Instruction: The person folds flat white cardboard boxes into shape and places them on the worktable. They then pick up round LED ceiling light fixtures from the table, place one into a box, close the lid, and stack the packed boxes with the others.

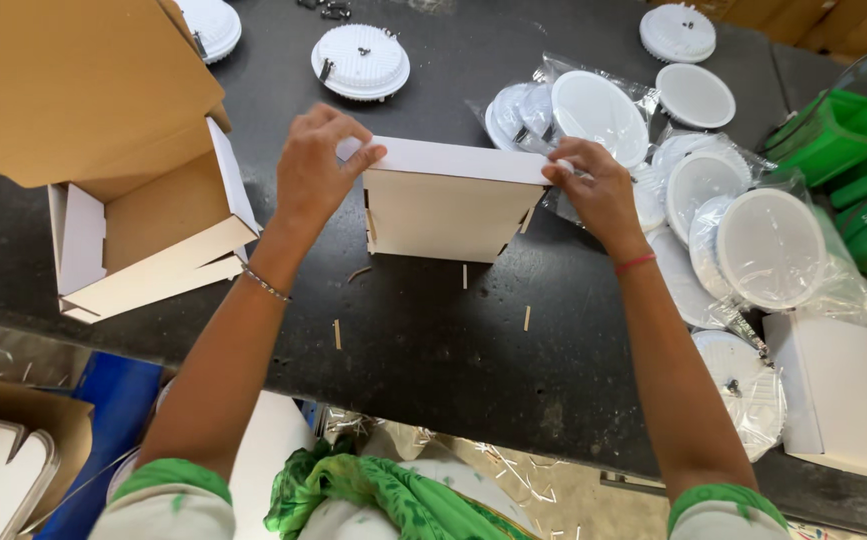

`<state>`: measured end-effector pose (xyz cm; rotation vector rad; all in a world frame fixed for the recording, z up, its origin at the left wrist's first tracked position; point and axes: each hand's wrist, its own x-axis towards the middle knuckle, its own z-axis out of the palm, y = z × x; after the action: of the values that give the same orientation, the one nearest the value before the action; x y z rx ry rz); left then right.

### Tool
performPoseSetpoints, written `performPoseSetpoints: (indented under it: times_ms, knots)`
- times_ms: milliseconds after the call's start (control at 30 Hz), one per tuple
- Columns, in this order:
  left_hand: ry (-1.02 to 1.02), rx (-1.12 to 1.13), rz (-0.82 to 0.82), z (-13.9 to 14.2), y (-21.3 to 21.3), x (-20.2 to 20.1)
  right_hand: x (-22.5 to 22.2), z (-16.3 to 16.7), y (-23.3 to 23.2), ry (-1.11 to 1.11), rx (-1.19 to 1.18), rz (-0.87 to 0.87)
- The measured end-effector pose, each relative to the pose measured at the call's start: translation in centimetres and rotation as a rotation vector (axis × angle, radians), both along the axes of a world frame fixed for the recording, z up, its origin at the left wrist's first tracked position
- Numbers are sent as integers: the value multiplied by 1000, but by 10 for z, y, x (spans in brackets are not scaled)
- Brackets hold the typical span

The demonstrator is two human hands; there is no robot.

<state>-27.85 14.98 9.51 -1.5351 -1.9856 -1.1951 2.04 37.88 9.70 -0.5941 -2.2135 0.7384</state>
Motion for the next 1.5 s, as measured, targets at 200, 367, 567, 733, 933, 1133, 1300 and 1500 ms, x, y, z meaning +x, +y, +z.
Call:
performPoseSetpoints:
  times_ms: [200, 367, 567, 733, 933, 1133, 1300, 1500]
  knots:
    - [138, -101, -171, 4, -14, -20, 22, -1, -5, -86, 453, 44]
    - [-14, -69, -65, 21, 13, -19, 2, 18, -14, -94, 39, -116]
    - [-281, -159, -55, 29, 25, -13, -9, 37, -36, -6, -156, -110]
    - [-188, -49, -58, 28, 22, -11, -14, 36, -50, -29, -108, -193]
    - [-182, 9, -56, 24, 19, -8, -16, 30, -57, -41, -24, -242]
    - [-198, 102, -89, -6, -2, 9, -17, 13, -83, 13, 151, -299]
    - [55, 155, -59, -33, -26, 16, -8, -13, -96, 54, 490, -258]
    - [-122, 71, -96, -38, -20, 15, 3, -40, -76, 311, 9, -250]
